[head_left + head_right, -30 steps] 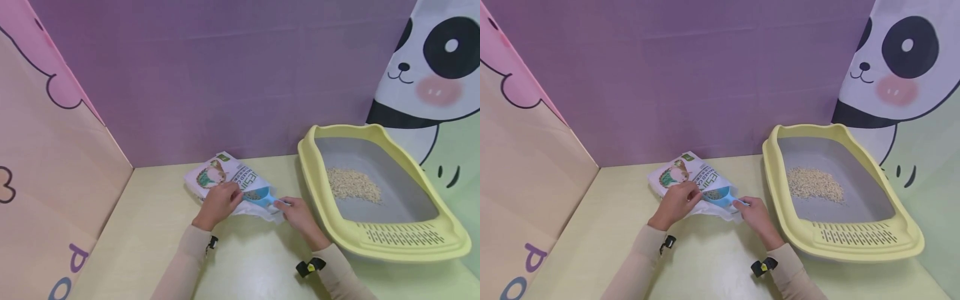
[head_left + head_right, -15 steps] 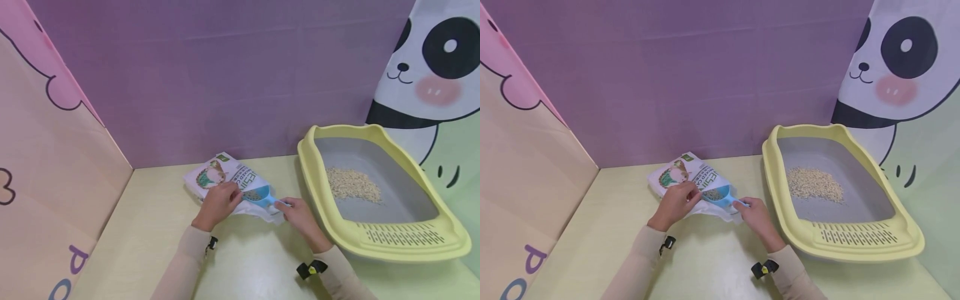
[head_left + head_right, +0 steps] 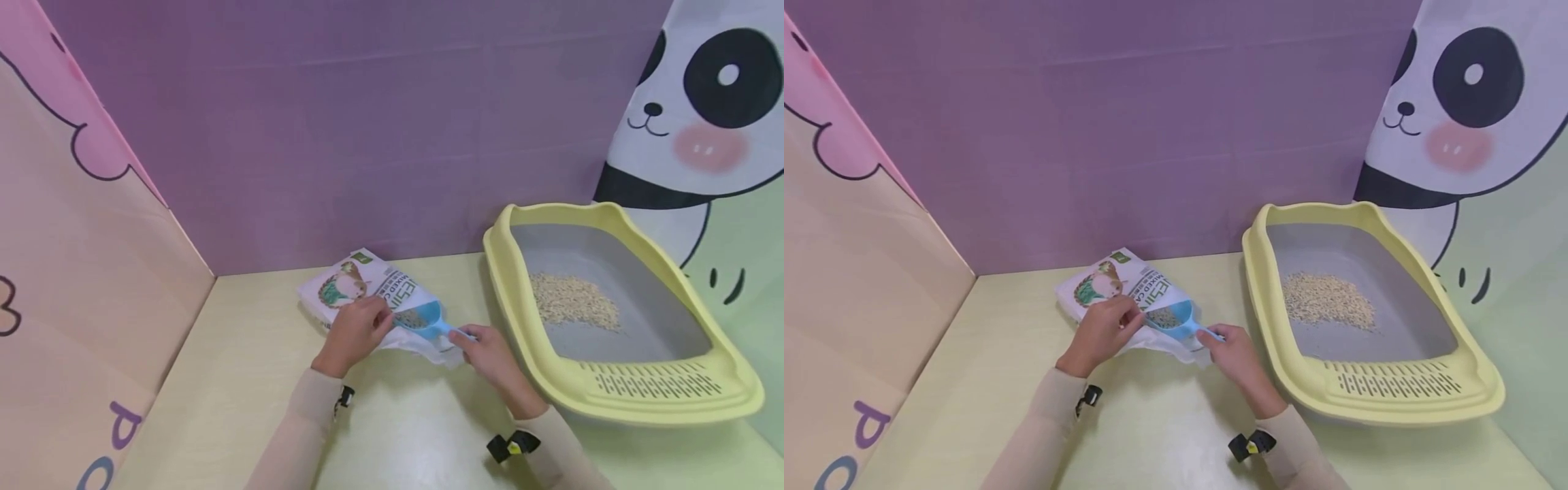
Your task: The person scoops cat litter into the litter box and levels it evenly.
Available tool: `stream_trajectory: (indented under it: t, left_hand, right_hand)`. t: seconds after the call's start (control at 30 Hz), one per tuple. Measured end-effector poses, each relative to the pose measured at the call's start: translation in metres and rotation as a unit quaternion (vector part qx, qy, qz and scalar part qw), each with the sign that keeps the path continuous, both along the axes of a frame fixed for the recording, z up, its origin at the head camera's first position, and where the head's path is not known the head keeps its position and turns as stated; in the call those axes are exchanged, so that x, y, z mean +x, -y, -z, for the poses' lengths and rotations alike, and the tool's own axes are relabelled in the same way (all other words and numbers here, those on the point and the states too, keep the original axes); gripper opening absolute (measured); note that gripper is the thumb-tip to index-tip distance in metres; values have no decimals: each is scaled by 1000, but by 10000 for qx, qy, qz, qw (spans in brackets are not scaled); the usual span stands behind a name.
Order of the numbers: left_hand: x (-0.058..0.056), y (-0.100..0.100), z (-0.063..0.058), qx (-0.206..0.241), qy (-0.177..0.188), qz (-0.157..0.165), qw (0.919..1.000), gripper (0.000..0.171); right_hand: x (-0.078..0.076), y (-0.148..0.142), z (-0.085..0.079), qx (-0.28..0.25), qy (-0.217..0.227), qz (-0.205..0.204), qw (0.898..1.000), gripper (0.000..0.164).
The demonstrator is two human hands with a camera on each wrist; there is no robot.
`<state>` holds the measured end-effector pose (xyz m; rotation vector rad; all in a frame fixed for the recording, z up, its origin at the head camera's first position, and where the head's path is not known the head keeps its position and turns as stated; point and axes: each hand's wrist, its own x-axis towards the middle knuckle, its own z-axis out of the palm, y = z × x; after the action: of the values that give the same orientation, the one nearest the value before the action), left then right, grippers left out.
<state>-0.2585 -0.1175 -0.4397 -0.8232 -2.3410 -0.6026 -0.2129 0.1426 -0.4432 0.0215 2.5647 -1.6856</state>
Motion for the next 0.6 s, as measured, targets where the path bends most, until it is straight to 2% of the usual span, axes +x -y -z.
stream_trajectory:
  t: [0.3,0.6]
  left_hand:
    - [1,-1,0,46,16,39,10000,16]
    - [2,-1,0,16,43,33,10000,14]
  right_hand:
    - [12,-8,1,69,145,-54,9999,33]
    - [25,-12,-2,-121,165,-13,9998,35]
